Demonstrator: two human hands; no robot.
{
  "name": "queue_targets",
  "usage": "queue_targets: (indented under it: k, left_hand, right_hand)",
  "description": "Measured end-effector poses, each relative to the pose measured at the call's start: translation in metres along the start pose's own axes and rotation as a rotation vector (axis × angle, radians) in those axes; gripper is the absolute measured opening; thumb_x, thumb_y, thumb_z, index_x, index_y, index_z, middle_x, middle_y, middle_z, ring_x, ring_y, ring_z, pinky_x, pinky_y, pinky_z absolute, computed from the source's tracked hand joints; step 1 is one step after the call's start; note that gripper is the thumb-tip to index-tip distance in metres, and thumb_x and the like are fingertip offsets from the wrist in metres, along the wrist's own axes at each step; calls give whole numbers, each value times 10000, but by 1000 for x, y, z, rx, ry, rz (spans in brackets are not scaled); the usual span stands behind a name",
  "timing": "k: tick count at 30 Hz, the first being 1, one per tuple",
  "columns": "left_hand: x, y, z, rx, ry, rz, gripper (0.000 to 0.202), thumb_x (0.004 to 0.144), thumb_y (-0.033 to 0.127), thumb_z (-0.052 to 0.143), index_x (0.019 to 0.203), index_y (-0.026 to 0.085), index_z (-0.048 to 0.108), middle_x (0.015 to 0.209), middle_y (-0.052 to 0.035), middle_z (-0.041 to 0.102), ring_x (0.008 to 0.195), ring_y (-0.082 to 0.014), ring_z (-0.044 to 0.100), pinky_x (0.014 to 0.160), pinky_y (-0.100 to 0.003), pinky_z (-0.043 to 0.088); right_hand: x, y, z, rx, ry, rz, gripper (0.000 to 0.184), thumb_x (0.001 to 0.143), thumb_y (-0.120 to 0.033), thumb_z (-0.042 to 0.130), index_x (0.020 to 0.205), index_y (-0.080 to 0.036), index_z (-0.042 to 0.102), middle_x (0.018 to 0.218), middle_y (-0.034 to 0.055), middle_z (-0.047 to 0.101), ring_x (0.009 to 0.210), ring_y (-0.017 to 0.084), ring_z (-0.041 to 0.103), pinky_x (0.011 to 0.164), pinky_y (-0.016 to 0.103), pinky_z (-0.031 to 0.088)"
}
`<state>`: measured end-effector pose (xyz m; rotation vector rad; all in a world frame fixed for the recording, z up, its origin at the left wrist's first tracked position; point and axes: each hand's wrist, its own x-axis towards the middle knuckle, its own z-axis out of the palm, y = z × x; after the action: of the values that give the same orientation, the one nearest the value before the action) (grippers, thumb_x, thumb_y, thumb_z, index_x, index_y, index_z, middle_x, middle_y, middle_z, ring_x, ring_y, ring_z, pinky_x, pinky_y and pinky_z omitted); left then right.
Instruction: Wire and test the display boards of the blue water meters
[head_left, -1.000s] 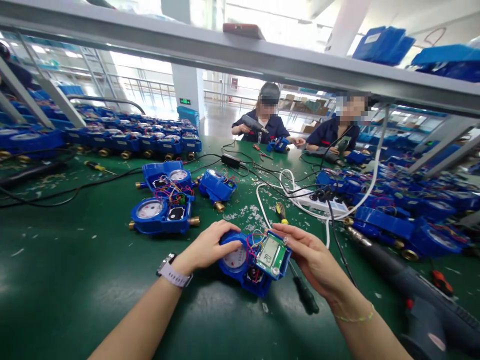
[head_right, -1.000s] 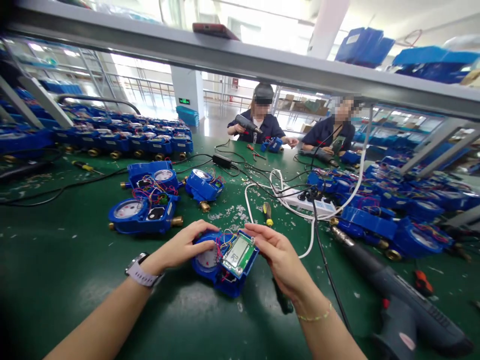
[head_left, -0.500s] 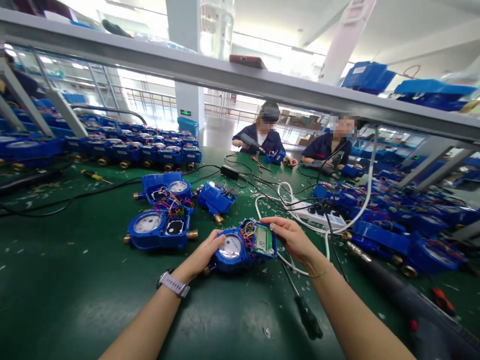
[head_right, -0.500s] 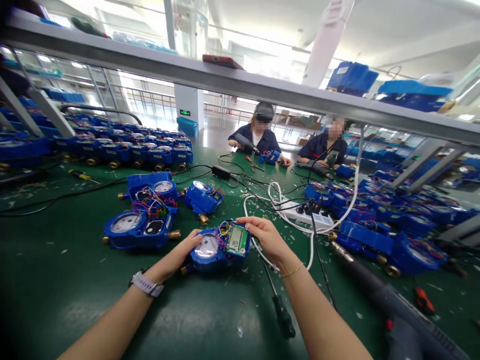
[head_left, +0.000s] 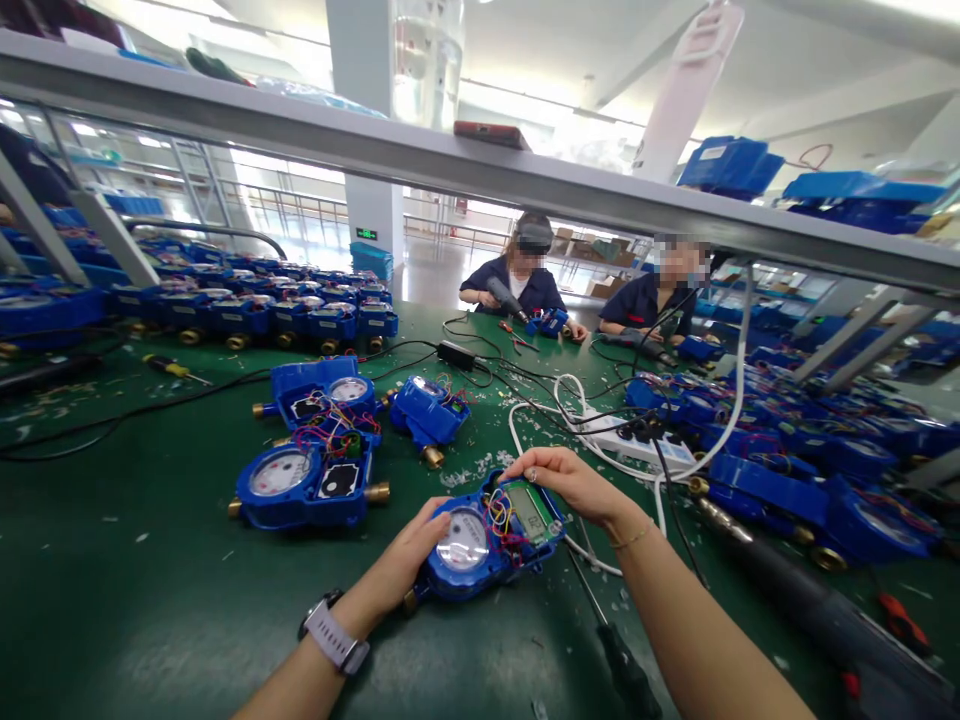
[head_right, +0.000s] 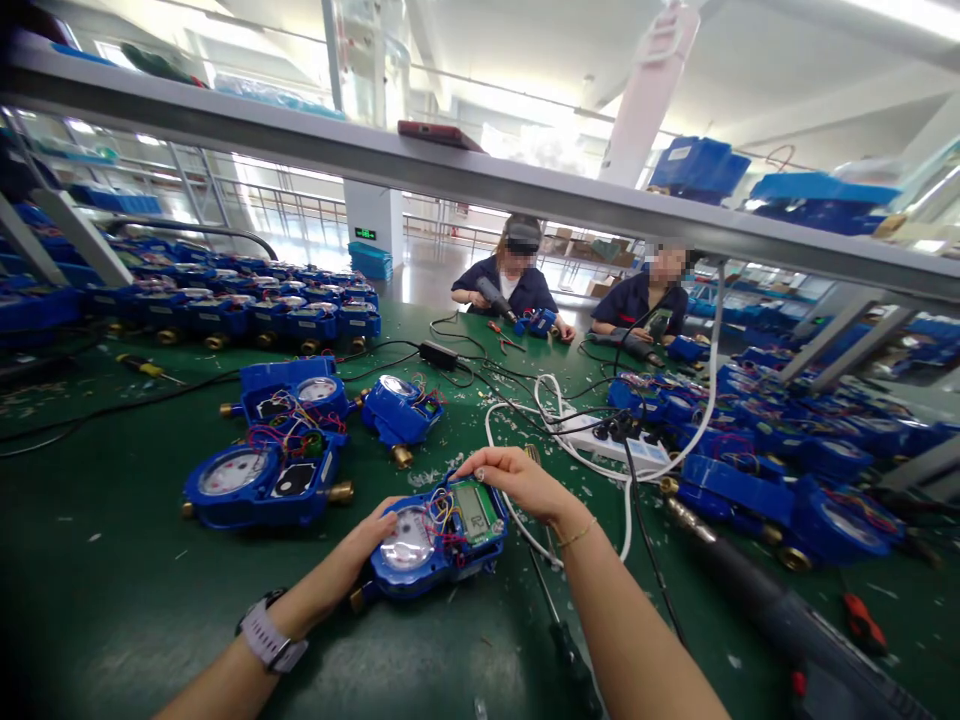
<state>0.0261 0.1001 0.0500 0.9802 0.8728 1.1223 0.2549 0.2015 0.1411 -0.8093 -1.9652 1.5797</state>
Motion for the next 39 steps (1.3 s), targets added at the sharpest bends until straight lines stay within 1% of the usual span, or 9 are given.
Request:
queue_targets:
  k: [6,13,17,20,23,28,31,36,39]
  left_hand:
    - [-2,-5,5,-83,-14,-47,566,797,578,660,1184,190,517,1045,-74,687,962,-254,664,857,-332,503]
    - [-3,-9,8,-106,22,-16,551,810,565,647,1184,178,533,1030,-71,680,966,-257,649,872,-342,485]
    - [-1,-12,8,-126,56,-15,572,786,562,665,1190,178,534,1015,-65,682,980,-259,639,873,-337,481]
    - [-1,-14,9,-117,95,-17,607,756,579,678,1187,177,534,1011,-69,685,981,-267,638,851,-334,488]
    - [-3,-12,11,-126,111,-29,638,744,596,681,1197,178,516,1007,-68,681,958,-264,645,857,-338,489]
    - [-7,-4,16,-146,97,-48,689,703,622,707,1186,179,495,1017,-68,671,987,-270,636,895,-347,480]
    - [-6,-4,17,-144,111,-38,706,674,645,712,1158,179,493,993,-61,666,976,-270,632,880,-344,481]
    - [-6,-8,15,-127,118,-26,649,712,616,688,1159,187,493,1004,-62,669,991,-271,631,874,-345,483]
    - [-6,-9,13,-141,111,-46,650,717,595,690,1184,191,487,1027,-68,668,997,-278,640,867,-351,487]
  right_hand:
    - [-6,-9,-3,-85,-74,-14,296,855,-448,664,921,-173,750,968,74,737,913,227,660,884,387,477]
    - [-3,8,7,-1,15,-67,344,830,-469,673,1015,-184,727,1050,76,725,1019,235,648,958,400,457]
    - [-2,15,10,-13,193,-85,314,845,-451,664,1001,-188,729,1089,86,713,1034,233,638,968,398,447]
    - [2,21,12,-14,356,-93,325,847,-483,639,959,-187,711,1010,80,725,955,231,660,901,396,486]
    - [2,22,20,-45,432,-94,352,841,-512,626,948,-186,704,941,76,730,904,239,667,846,388,508]
    - [-21,21,41,-146,599,-83,349,858,-525,608,956,-195,669,936,79,704,879,251,649,801,373,509]
    - [-43,28,59,-175,739,-92,412,920,-556,482,1093,-200,595,1096,112,661,1040,277,604,888,400,479]
    - [-63,43,91,-372,809,-57,732,771,-512,693,1374,-186,437,1418,140,476,1318,334,411,1094,490,327]
    - [-59,42,90,-461,797,-35,593,833,-430,638,1341,-157,497,1368,157,533,1277,327,473,1082,506,359]
